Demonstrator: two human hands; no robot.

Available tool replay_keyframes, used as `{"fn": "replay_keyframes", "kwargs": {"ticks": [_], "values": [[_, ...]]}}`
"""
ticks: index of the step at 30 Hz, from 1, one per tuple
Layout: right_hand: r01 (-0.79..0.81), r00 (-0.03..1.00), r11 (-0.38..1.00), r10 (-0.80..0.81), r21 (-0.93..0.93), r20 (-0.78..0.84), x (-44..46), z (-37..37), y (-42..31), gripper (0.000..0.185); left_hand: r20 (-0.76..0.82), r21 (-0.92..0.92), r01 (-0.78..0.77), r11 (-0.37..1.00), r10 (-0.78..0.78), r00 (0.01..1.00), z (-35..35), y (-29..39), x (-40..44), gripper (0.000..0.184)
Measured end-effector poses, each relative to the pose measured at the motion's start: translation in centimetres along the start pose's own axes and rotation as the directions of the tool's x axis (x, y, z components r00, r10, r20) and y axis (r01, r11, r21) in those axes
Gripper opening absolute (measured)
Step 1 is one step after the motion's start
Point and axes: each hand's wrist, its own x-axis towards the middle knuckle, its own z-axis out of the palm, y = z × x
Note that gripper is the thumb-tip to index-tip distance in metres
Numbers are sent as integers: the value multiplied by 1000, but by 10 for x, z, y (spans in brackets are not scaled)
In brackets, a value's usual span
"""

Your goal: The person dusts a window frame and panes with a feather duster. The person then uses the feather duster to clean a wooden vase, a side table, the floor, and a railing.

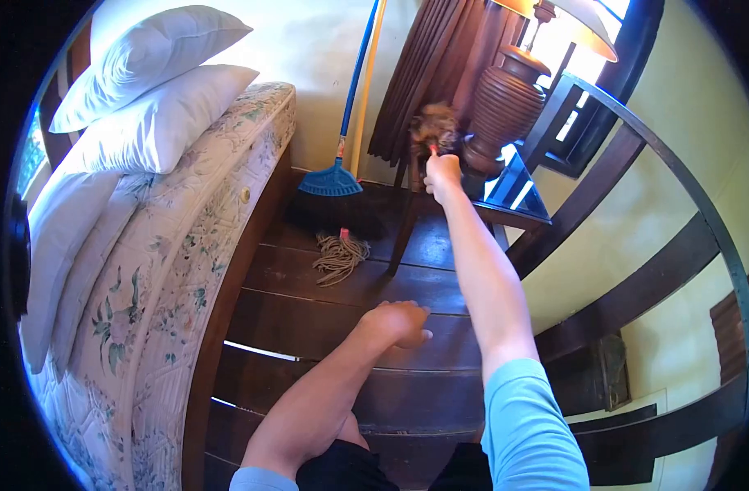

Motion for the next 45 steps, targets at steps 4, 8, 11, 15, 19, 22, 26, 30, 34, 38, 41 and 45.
{"fn": "replay_keyframes", "kwargs": {"ticks": [4,8,11,15,19,22,26,30,34,38,41,45], "values": [[143,967,962,-185,-232,-175,-16,-25,13,23,38,39,4,999,-5,999,-8,4,-5,49],[159,954,851,-263,-500,-144,-31,-41,18,22,25,38,-31,999,30,999,-4,8,1,49],[174,984,931,-173,-321,32,-55,-53,8,24,42,39,-26,999,24,999,-4,13,5,50],[445,802,587,-597,-676,9,-49,-67,41,23,65,37,-26,999,24,998,-7,20,2,51],[458,866,689,-488,-562,106,-82,-69,37,20,61,49,-16,999,13,998,-1,23,9,52],[469,873,743,-473,-478,121,-103,-78,29,22,-2,37,-31,999,31,1000,3,22,11,46],[465,784,571,-621,-676,15,-111,-92,42,26,15,47,-28,998,27,1000,1,26,11,47],[530,816,613,-557,-586,156,-120,-109,42,26,98,76,2,997,-10,995,-2,32,17,50],[511,826,629,-547,-585,133,-129,-127,27,26,96,110,-16,994,6,995,1,38,19,52],[564,753,484,-635,-669,175,-147,-135,56,27,109,108,-20,994,8,994,1,47,23,51],[611,787,607,-534,-508,308,-182,-134,45,29,90,110,-27,994,17,996,3,50,26,49],[514,826,598,-539,-614,167,-199,-150,35,27,102,106,-22,994,12,995,8,52,32,49]]}}
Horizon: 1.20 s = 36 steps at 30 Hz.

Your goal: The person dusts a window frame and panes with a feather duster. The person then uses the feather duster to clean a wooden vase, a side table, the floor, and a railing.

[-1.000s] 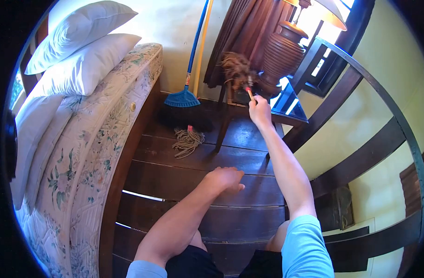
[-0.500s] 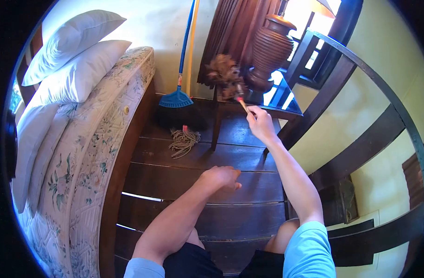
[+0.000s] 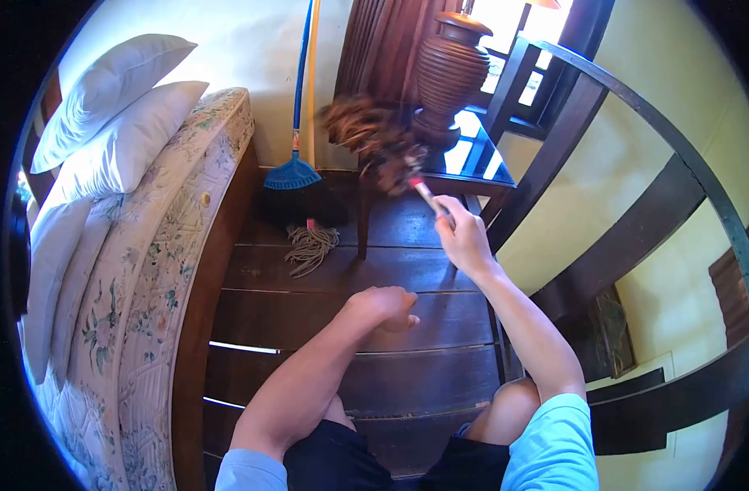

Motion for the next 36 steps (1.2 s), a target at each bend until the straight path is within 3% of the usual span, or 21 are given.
{"fn": "replay_keyframes", "kwargs": {"ticks": [3,4,5,7,10,13,14,18,21,22,25,26,30,33,36], "values": [[86,988,987,-102,-137,-119,-8,5,27,27,-4,0,2,1000,-2,1000,2,1,1,49],[83,993,995,-87,-51,-79,-17,5,21,26,-7,5,1,1000,-1,1000,1,1,1,49],[213,974,977,-213,-13,-81,-21,12,28,27,-18,12,-4,1000,4,1000,2,1,2,49],[137,985,985,-147,103,91,-26,0,-2,29,-41,27,-14,1000,15,999,7,-1,9,50],[130,985,982,-144,140,96,-27,-10,-10,31,-17,25,18,1000,-18,1000,10,0,13,50],[-60,994,997,64,40,-93,-32,-6,0,31,39,-2,-22,1000,22,999,8,-2,13,49],[-6,984,1000,7,8,-180,-34,1,18,31,25,3,-29,1000,29,999,8,-3,11,48],[49,997,994,-55,94,60,-49,-2,7,32,-26,0,-44,999,44,999,8,-2,10,48],[176,962,979,-193,102,194,-48,-18,-6,33,-9,13,-38,999,38,999,8,2,12,49],[165,971,982,-178,90,161,-50,-20,-7,33,3,19,-34,999,34,999,8,2,12,49],[100,985,994,-93,44,-143,-47,-16,10,29,35,22,-48,999,48,998,8,5,15,50],[-2,991,1000,-1,-26,-132,-48,-20,12,27,22,21,-52,998,51,998,7,5,15,50],[166,986,986,-165,-21,31,-65,-17,14,34,-2,26,-80,996,80,997,5,6,14,51],[279,960,960,-279,9,2,-65,-28,15,37,28,38,-91,995,90,996,5,9,16,52],[209,977,974,-211,-87,-24,-72,-62,27,38,67,24,-87,996,86,994,-6,23,-2,51]]}}
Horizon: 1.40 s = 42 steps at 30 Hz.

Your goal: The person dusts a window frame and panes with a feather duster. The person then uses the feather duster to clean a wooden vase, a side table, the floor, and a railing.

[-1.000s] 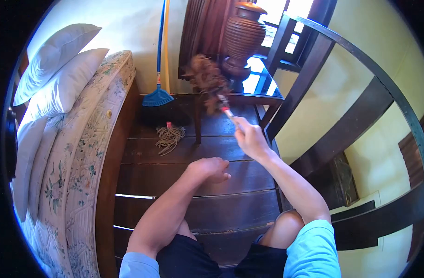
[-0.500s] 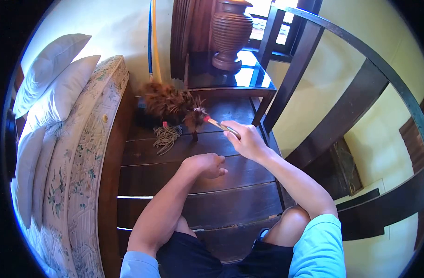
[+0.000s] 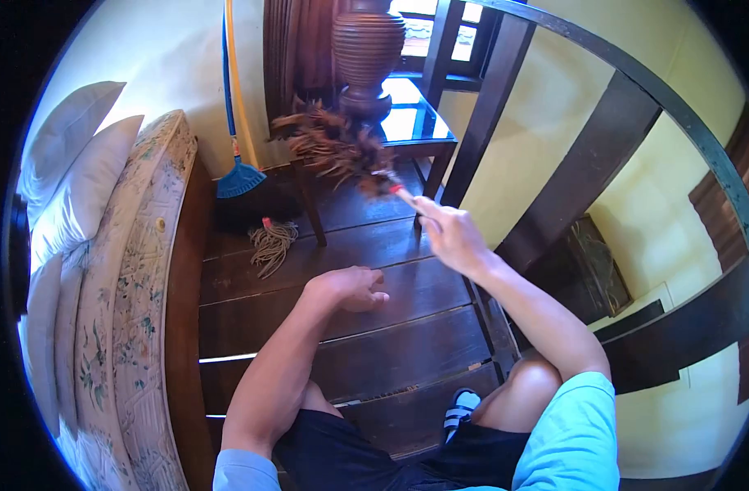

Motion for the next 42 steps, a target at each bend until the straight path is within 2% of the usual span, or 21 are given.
{"fn": "replay_keyframes", "kwargs": {"ticks": [1,3,4,7,8,9,11,14,15,17,21,22,23,25,28,31,34,35,37,39,42], "values": [[14,999,998,-16,-66,-33,-5,-12,4,37,10,-8,4,1000,-4,1000,-4,4,-5,50],[-198,980,962,188,-186,-68,-21,-26,24,35,18,8,-19,1000,19,1000,3,-1,11,51],[-379,924,883,374,-276,-76,-26,-34,24,36,22,10,-27,1000,27,999,8,-4,17,51],[-466,881,838,469,-284,-60,-26,-46,8,34,16,9,-24,1000,23,1000,13,-9,23,53],[-424,899,864,438,-273,-10,-25,-44,-1,34,11,11,-23,1000,23,1000,13,-8,22,53],[-260,963,943,268,-206,10,-33,-35,11,34,7,18,-23,1000,23,1000,11,-7,20,53],[-89,988,995,94,-40,122,-27,-34,-19,34,8,31,-29,999,29,1000,8,-3,17,53],[-15,997,995,22,-96,70,-32,-31,-14,36,44,36,-26,999,24,999,5,2,13,53],[-31,998,982,40,-185,45,-35,-36,-6,36,68,37,-16,999,14,998,2,6,10,53],[-299,953,915,300,-270,-37,-37,-46,-4,35,74,33,-14,999,12,997,4,5,7,52],[-326,942,900,333,-288,-24,-44,-43,3,36,7,14,-19,1000,19,1000,5,-5,10,52],[-260,958,937,280,-234,56,-44,-40,-3,37,1,9,-16,1000,16,1000,4,-6,10,52],[-65,994,979,81,-191,76,-46,-34,-3,37,-8,11,-23,1000,23,1000,5,-7,12,52],[18,992,991,-1,-129,128,-45,-27,-11,39,-27,14,-28,1000,29,999,5,-9,13,52],[-48,993,963,75,-265,91,-45,-37,-10,34,-6,-3,-36,999,36,999,6,-6,11,51],[-331,917,820,396,-466,46,-52,-48,13,18,23,-13,-22,1000,22,999,0,-1,1,52],[-368,896,843,434,-392,93,-53,-41,21,18,-59,-15,-40,999,39,998,-3,-5,-8,52],[-311,931,912,348,-267,105,-54,-30,23,16,-59,-16,-25,1000,24,998,-4,-5,-10,52],[-331,906,938,345,-99,245,-45,-20,-6,11,-62,-10,3,1000,-4,998,-7,-5,-13,53],[-162,948,987,149,21,283,-47,0,-4,8,-36,-1,24,1000,-24,999,-7,-3,-12,53],[-49,963,998,54,-26,265,-47,13,-7,13,-37,-26,5,1000,-6,999,0,-11,-5,53]]}}
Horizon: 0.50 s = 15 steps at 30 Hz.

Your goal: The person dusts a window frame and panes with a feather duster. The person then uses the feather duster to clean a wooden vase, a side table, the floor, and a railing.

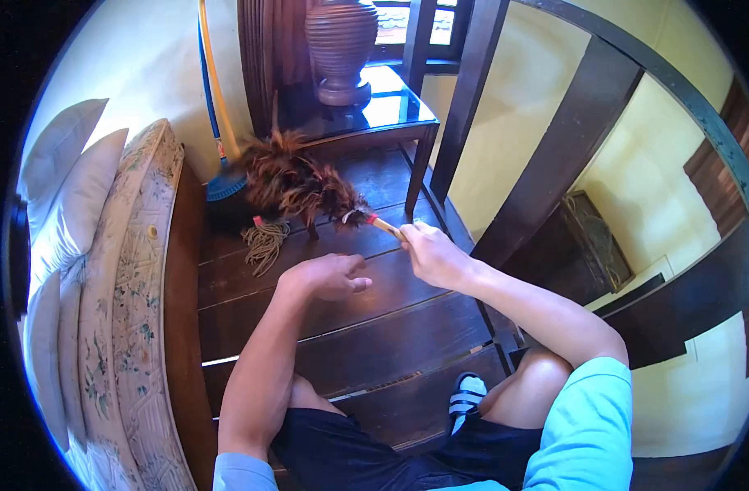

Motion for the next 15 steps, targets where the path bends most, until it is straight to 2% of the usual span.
{"fn": "replay_keyframes", "kwargs": {"ticks": [2,6,9,10,13,14,15], "values": [[12,999,1000,-12,2,-50,0,-1,0,18,0,-24,-18,1000,18,1000,5,-8,5,54],[31,960,999,-39,-34,-277,2,-14,7,15,5,-20,-4,1000,4,1000,-2,-4,-2,55],[-92,978,985,62,-144,-197,4,-36,24,15,5,-7,19,1000,-19,1000,-7,2,-7,56],[-183,968,968,148,-169,-200,4,-44,34,19,8,-5,25,1000,-25,1000,-6,4,-8,56],[-449,877,860,372,-243,-305,-3,-60,69,22,-12,-14,6,1000,-6,1000,-1,-1,-3,55],[-565,821,774,492,-286,-290,-4,-67,76,26,-18,-19,7,1000,-7,1000,-1,-3,-5,55],[-593,799,739,493,-318,-343,-3,-70,72,25,-26,-26,7,1000,-7,1000,-2,-3,-8,55]]}}
